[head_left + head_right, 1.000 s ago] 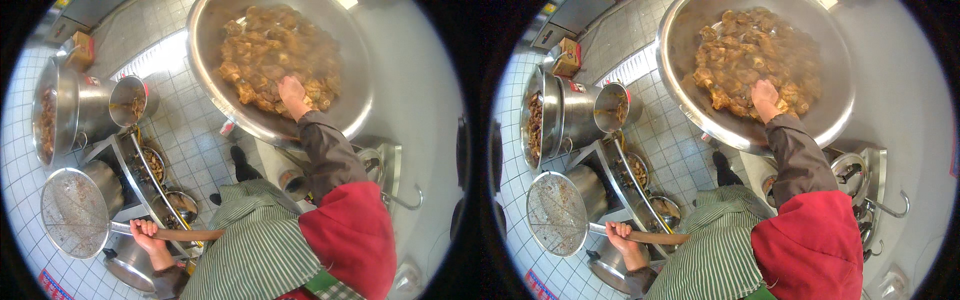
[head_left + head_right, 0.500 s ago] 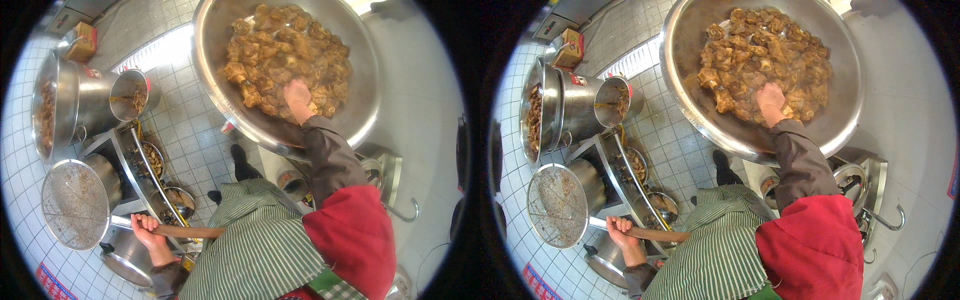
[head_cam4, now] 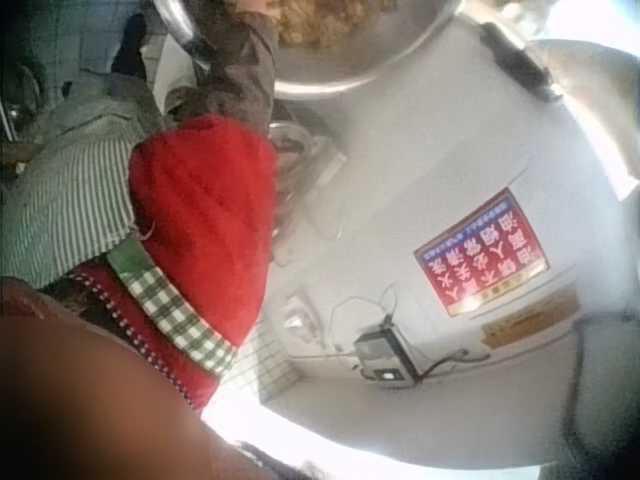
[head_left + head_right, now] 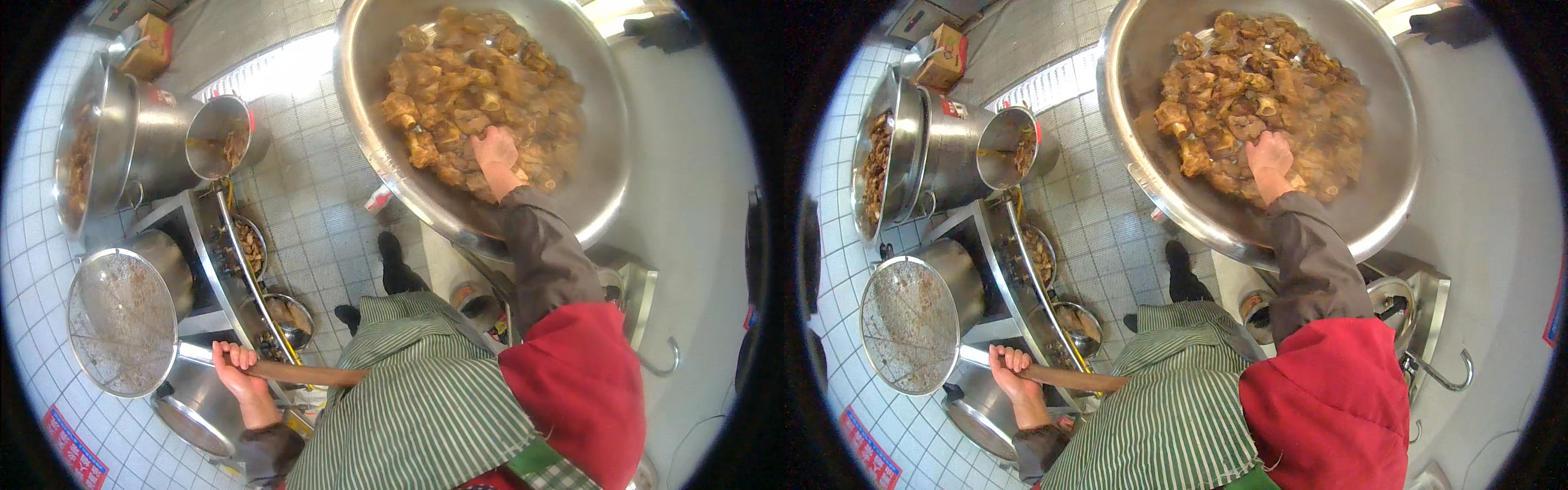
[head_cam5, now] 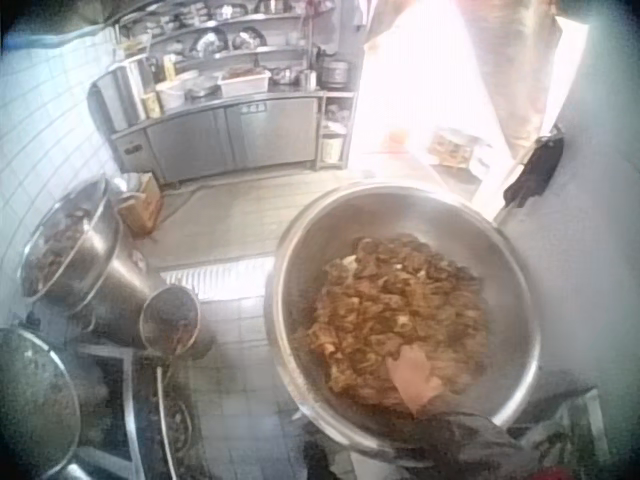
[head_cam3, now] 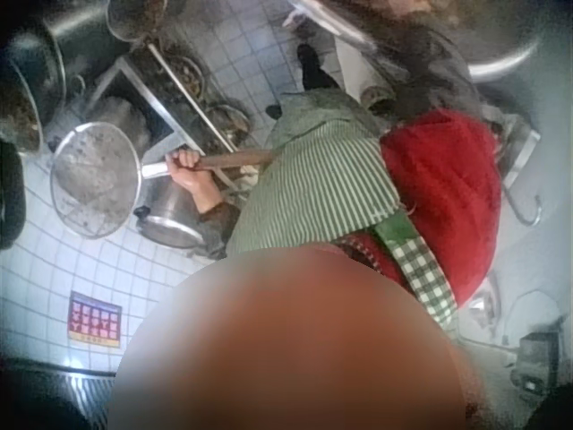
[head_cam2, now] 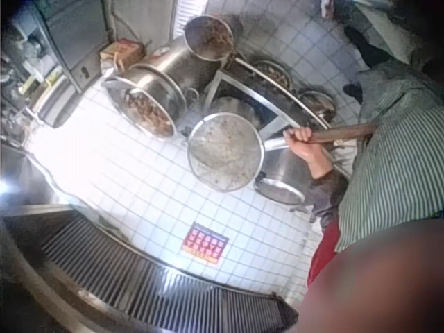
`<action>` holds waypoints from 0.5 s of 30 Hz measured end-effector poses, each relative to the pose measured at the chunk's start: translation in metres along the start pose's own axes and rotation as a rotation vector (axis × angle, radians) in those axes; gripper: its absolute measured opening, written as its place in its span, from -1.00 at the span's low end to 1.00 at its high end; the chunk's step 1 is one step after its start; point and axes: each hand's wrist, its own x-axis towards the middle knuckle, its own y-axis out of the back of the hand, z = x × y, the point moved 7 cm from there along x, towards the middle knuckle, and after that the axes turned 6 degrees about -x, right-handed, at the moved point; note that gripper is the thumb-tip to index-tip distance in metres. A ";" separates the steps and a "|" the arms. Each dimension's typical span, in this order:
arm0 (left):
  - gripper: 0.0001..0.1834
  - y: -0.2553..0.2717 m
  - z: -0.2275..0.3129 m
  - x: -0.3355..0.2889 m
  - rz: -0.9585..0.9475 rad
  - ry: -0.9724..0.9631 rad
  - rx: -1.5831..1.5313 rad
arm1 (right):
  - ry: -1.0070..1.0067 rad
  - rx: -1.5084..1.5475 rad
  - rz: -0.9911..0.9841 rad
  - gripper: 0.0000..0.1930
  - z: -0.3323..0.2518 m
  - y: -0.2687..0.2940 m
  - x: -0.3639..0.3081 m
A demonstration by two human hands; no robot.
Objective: The person walks into a commercial kitchen and uses a large slotted ladle to scoop braised meat from a boiling pot into a metal bowl. The person repeats this scooping action multiple times, transferring meat from the pot to the bowl.
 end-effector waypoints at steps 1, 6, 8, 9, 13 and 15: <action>-0.69 0.002 0.000 0.000 0.006 -0.003 0.002 | 0.013 -0.013 0.013 -0.74 -0.004 0.000 0.001; -0.69 0.009 -0.001 -0.002 0.064 -0.010 -0.040 | 0.033 -0.032 0.084 -0.76 0.004 -0.006 0.012; -0.69 0.006 -0.004 0.000 0.004 0.023 -0.006 | 0.025 0.053 0.124 -0.75 0.022 -0.003 0.017; -0.70 0.007 -0.006 0.003 0.001 0.029 -0.009 | 0.024 0.097 0.141 -0.75 0.030 0.000 0.018; -0.70 0.014 -0.016 0.014 0.038 0.061 -0.116 | 0.004 0.581 -0.008 -0.69 0.025 0.021 -0.003; -0.71 -0.005 -0.035 0.036 -0.070 0.189 -0.292 | 0.144 0.941 -0.058 -0.84 -0.009 0.050 -0.031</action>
